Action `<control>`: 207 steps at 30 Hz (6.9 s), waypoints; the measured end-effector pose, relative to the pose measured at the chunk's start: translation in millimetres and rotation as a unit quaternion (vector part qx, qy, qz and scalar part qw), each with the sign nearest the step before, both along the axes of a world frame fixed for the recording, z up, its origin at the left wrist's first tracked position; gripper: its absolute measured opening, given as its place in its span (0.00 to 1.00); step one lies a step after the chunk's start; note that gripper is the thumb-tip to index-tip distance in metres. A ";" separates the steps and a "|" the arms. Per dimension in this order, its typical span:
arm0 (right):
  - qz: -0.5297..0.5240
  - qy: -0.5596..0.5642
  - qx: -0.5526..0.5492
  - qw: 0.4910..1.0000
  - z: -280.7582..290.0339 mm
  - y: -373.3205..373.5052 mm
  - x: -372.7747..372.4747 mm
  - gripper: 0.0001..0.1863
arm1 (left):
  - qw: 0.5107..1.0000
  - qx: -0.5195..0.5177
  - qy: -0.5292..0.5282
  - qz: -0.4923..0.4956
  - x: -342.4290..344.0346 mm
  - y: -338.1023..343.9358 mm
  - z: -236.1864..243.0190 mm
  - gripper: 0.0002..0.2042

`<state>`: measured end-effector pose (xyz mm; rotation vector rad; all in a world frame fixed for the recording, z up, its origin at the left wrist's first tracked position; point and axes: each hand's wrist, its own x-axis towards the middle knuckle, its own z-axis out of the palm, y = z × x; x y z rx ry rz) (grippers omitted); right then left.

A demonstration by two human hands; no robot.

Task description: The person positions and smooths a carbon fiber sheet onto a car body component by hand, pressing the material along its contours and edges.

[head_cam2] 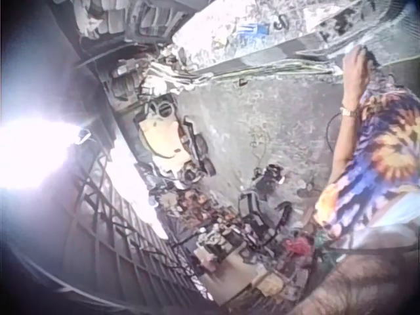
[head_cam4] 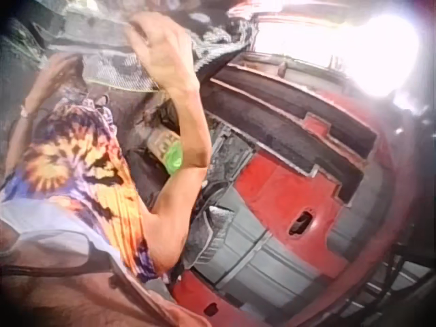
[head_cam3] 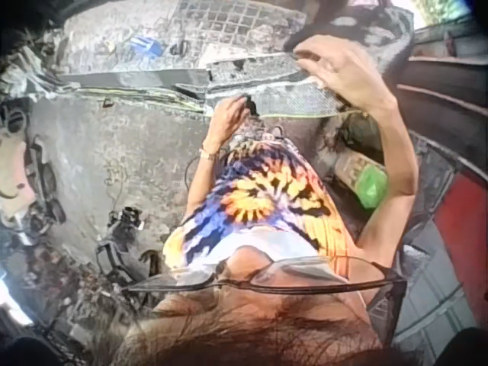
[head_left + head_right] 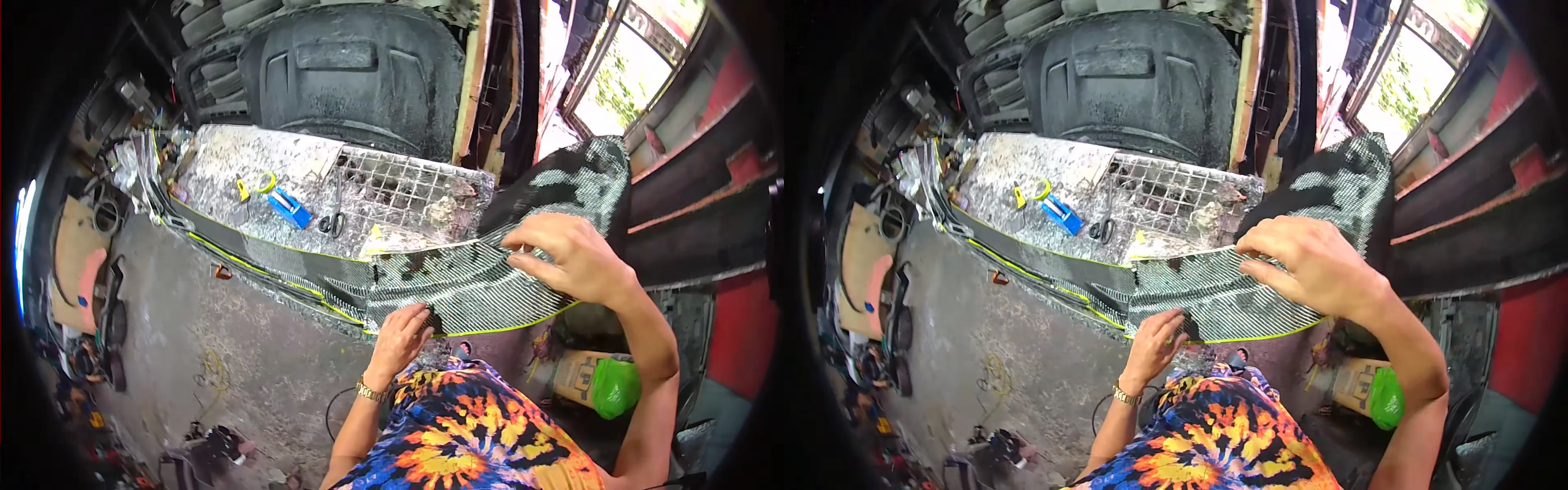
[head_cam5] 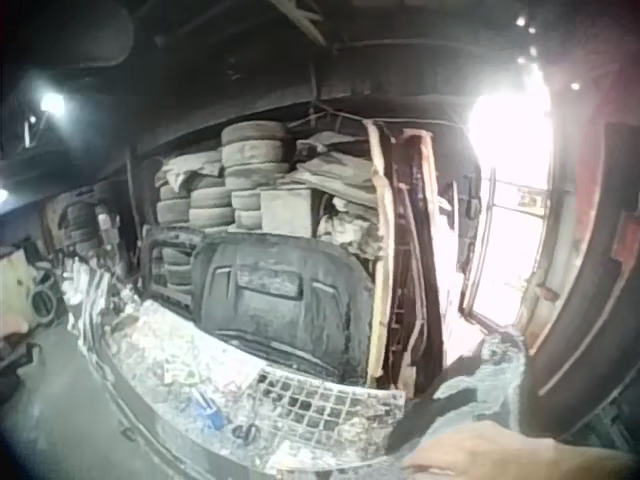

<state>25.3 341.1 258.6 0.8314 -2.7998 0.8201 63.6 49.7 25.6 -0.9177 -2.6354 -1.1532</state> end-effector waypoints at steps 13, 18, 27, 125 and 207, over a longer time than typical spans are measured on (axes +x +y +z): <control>0.018 -0.119 0.214 0.969 -163.8 -103.2 -107.0 0.21 | 0.998 -0.030 -0.043 -0.040 -10.4 -38.3 -42.0 0.37; 0.019 -0.082 0.179 0.980 -188.7 -105.2 -94.8 0.17 | 0.998 -0.054 -0.033 0.014 -26.4 -33.9 -49.4 0.33; 0.104 -0.063 0.148 0.981 -186.6 -98.1 -72.0 0.09 | 0.997 -0.053 -0.055 0.012 -38.2 -34.0 -51.7 0.30; 0.048 -0.256 0.132 0.957 -192.2 -67.3 -17.2 0.32 | 0.983 -0.048 -0.121 -0.131 -66.1 -48.5 -41.2 0.35; 0.022 -0.206 0.203 0.957 -163.5 -49.3 -8.4 0.28 | 0.981 0.029 -0.080 -0.175 -70.6 -52.1 -55.4 0.23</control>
